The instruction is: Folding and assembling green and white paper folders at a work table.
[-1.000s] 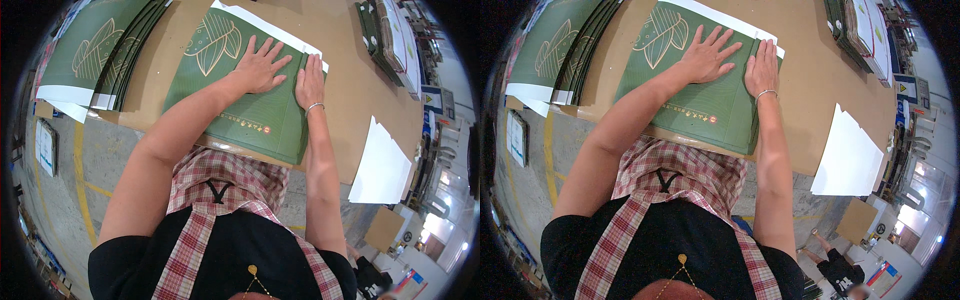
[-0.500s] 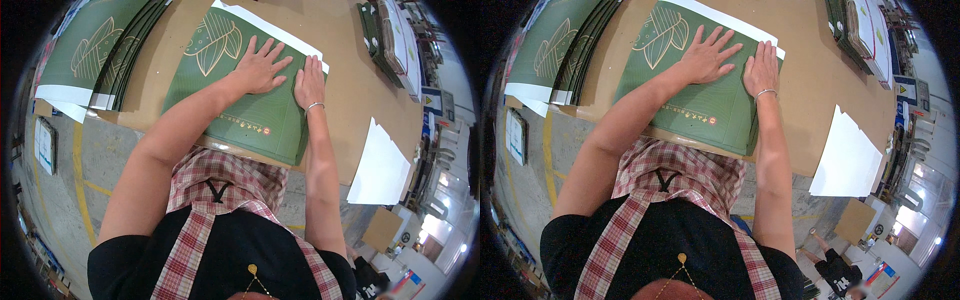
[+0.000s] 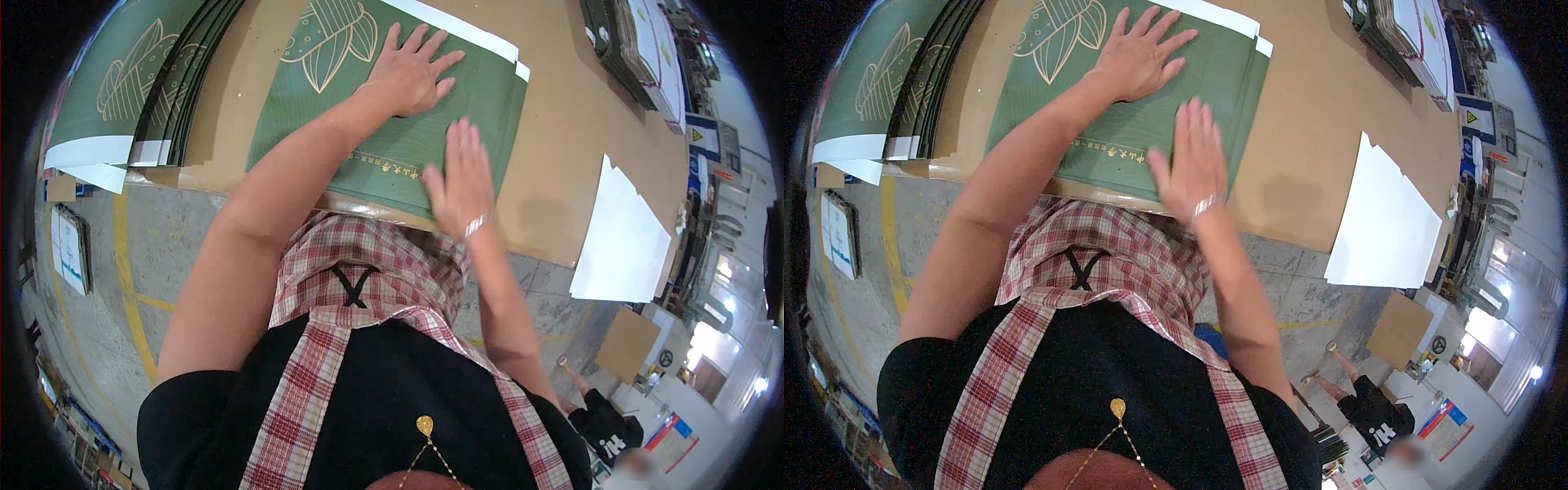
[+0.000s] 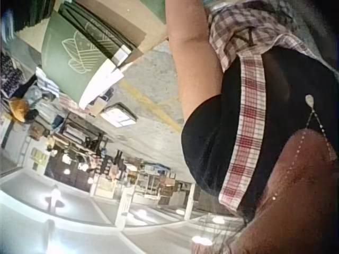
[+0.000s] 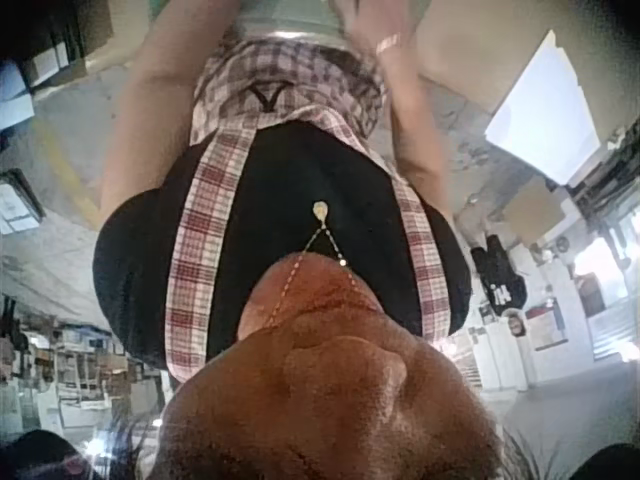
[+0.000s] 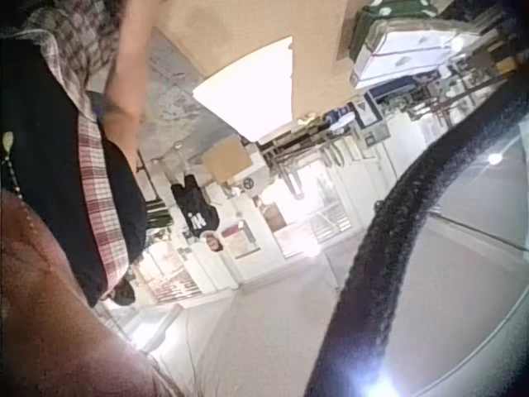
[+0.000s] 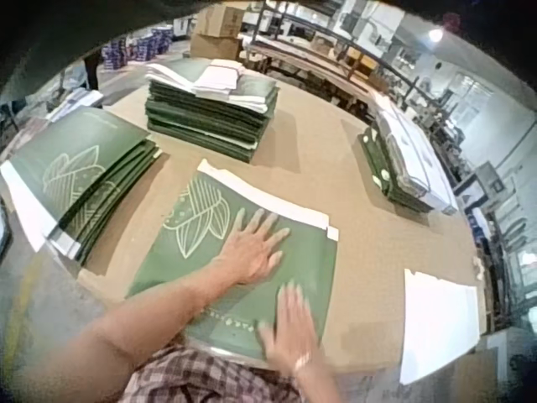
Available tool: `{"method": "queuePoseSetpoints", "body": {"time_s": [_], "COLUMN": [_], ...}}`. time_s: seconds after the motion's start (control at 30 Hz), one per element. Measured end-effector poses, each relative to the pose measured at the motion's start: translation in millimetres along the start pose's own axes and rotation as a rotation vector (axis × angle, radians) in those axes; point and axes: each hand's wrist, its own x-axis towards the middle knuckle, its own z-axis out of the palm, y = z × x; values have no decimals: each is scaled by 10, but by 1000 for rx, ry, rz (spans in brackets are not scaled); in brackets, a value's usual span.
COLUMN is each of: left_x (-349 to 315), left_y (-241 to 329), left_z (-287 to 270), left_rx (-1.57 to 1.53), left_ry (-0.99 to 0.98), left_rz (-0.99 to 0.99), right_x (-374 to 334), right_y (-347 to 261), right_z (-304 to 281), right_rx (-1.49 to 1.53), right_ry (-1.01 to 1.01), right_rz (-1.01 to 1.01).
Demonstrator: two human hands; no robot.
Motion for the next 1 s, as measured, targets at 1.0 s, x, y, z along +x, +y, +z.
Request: {"method": "queuePoseSetpoints", "body": {"time_s": [1.0], "left_x": [-1437], "left_y": [-239], "left_z": [-1532], "left_rx": [34], "left_ry": [-83], "left_rz": [4], "right_x": [-2610], "right_y": [2255], "right_z": [-885], "right_rx": [-533], "right_ry": [-58], "right_rz": [990]}}
